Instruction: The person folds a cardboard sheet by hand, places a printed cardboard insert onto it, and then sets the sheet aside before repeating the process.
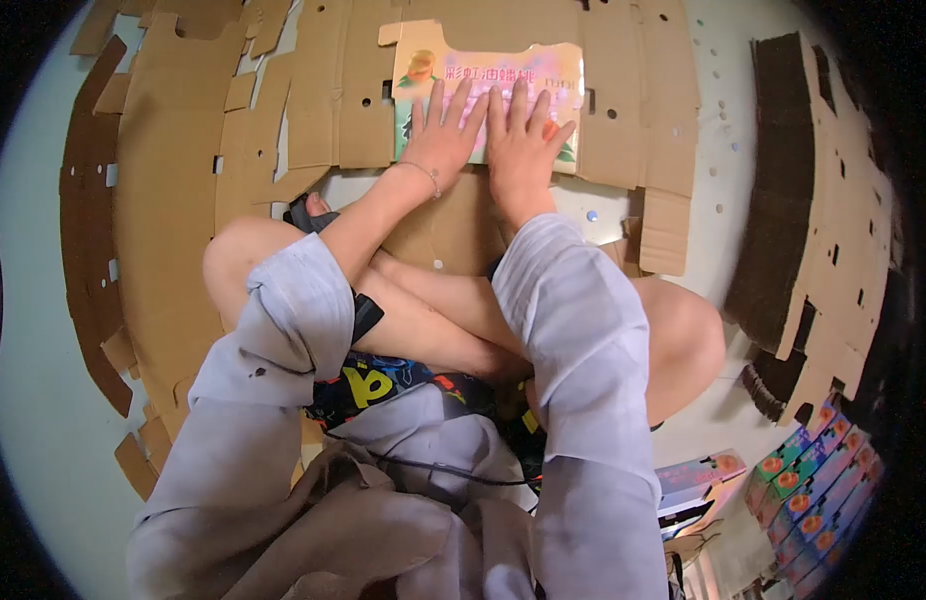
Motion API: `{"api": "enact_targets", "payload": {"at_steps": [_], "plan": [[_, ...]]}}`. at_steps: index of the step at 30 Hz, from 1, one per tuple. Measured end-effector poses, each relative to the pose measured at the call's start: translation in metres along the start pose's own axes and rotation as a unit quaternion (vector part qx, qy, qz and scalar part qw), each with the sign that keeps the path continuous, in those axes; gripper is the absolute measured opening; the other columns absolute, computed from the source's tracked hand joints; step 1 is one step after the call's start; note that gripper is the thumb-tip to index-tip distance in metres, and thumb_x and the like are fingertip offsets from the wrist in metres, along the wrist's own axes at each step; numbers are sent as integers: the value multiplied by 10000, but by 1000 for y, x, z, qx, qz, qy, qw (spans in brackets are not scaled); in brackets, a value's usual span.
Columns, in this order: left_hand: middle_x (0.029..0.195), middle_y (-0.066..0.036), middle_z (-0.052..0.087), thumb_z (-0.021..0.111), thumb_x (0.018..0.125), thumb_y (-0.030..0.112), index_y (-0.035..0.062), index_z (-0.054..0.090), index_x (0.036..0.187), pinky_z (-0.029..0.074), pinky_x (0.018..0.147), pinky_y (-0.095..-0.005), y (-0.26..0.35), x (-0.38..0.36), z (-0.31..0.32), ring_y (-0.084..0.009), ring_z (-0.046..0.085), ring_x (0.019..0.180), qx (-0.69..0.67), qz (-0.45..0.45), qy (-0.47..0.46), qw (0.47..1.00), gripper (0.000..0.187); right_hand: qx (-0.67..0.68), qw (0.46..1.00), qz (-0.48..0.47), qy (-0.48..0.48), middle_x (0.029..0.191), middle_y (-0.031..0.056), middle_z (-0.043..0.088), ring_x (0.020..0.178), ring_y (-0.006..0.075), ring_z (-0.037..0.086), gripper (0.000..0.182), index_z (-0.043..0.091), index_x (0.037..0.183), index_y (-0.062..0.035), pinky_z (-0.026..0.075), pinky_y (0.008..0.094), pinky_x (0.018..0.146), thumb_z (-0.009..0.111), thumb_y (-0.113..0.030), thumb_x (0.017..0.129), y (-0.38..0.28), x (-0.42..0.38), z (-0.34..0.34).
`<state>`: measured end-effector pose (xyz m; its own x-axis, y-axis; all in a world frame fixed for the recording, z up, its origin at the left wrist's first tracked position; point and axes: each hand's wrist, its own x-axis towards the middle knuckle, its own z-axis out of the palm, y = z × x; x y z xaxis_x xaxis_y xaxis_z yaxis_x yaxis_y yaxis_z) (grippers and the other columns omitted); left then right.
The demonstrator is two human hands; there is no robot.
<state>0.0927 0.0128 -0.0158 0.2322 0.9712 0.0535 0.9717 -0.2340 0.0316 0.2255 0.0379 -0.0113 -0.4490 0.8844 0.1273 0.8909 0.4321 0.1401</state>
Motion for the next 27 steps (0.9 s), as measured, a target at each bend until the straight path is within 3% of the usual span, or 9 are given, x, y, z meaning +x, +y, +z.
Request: {"api": "enact_targets", "payload": {"at_steps": [4, 7, 10, 13, 16, 20, 22, 24, 27], "plan": [[1426, -179, 283, 586, 782, 101, 93, 330, 1371, 264, 1042, -553, 1, 5, 5, -464, 251, 1299, 32, 7, 84, 996, 642, -52, 999, -8, 4, 1429, 153, 308, 1271, 407, 340, 615, 324, 1396, -148, 355, 679, 870, 563, -185, 831, 0, 6, 4], [1410, -171, 315, 642, 735, 114, 91, 354, 1356, 289, 1028, -544, 1, 5, 0, -459, 283, 1278, 45, 11, 62, 997, 685, -78, 997, -6, -7, 1401, 163, 356, 1231, 419, 388, 616, 338, 1388, -142, 386, 655, 861, 579, -181, 823, -2, 9, -2], [1420, -182, 291, 771, 598, 143, 92, 311, 1373, 326, 1013, -538, -6, 7, -10, -453, 308, 1270, -1, 23, 7, 1000, 903, -51, 998, -35, -23, 1376, 171, 394, 1195, 428, 426, 687, 356, 1377, -139, 409, 640, 845, 658, -198, 762, 5, 12, -8], [1406, -184, 306, 745, 625, 142, 102, 289, 1390, 371, 988, -501, -15, 16, -19, -452, 338, 1245, 0, 53, -34, 998, 891, 5, 992, -49, -120, 1393, 174, 374, 1212, 417, 418, 786, 351, 1380, -132, 429, 625, 828, 722, -204, 692, 13, 23, -29], [1311, -204, 422, 694, 641, 119, 117, 345, 1371, 440, 920, -447, -26, 40, -37, -409, 459, 1151, -46, 62, -159, 984, 809, 67, 972, -103, -202, 1297, 193, 474, 1087, 385, 536, 701, 451, 1286, -81, 497, 482, 807, 730, -205, 655, 29, 47, -53], [950, -153, 656, 576, 681, 104, 76, 644, 1030, 512, 795, -366, -36, 70, -54, -277, 626, 910, -75, 76, -250, 962, 357, 103, 947, -164, -258, 1036, 183, 629, 926, 334, 618, 419, 620, 1058, -68, 509, 413, 775, 665, -144, 648, 43, 78, -54], [990, -141, 652, 547, 687, 92, 98, 639, 1052, 512, 795, -374, -38, 77, -69, -278, 620, 937, -71, 65, -291, 952, 377, 103, 944, -177, -259, 908, 168, 661, 880, 323, 630, 343, 676, 945, -78, 509, 400, 770, 618, -80, 607, 45, 89, -56], [1011, -127, 653, 517, 678, 79, 122, 637, 1069, 511, 775, -385, -37, 83, -87, -275, 617, 942, -80, 32, -331, 940, 412, 119, 932, -164, -299, 926, 169, 660, 878, 331, 624, 414, 672, 1009, -101, 508, 402, 779, 613, -76, 601, 47, 99, -57], [852, -115, 675, 581, 558, -17, 128, 638, 1097, 510, 692, -363, -50, 101, -78, -249, 644, 778, -141, 13, -354, 924, 562, 143, 915, -177, -332, 864, 173, 667, 807, 312, 639, 460, 689, 983, -87, 515, 376, 715, 627, -54, 528, 52, 114, -73]]}}
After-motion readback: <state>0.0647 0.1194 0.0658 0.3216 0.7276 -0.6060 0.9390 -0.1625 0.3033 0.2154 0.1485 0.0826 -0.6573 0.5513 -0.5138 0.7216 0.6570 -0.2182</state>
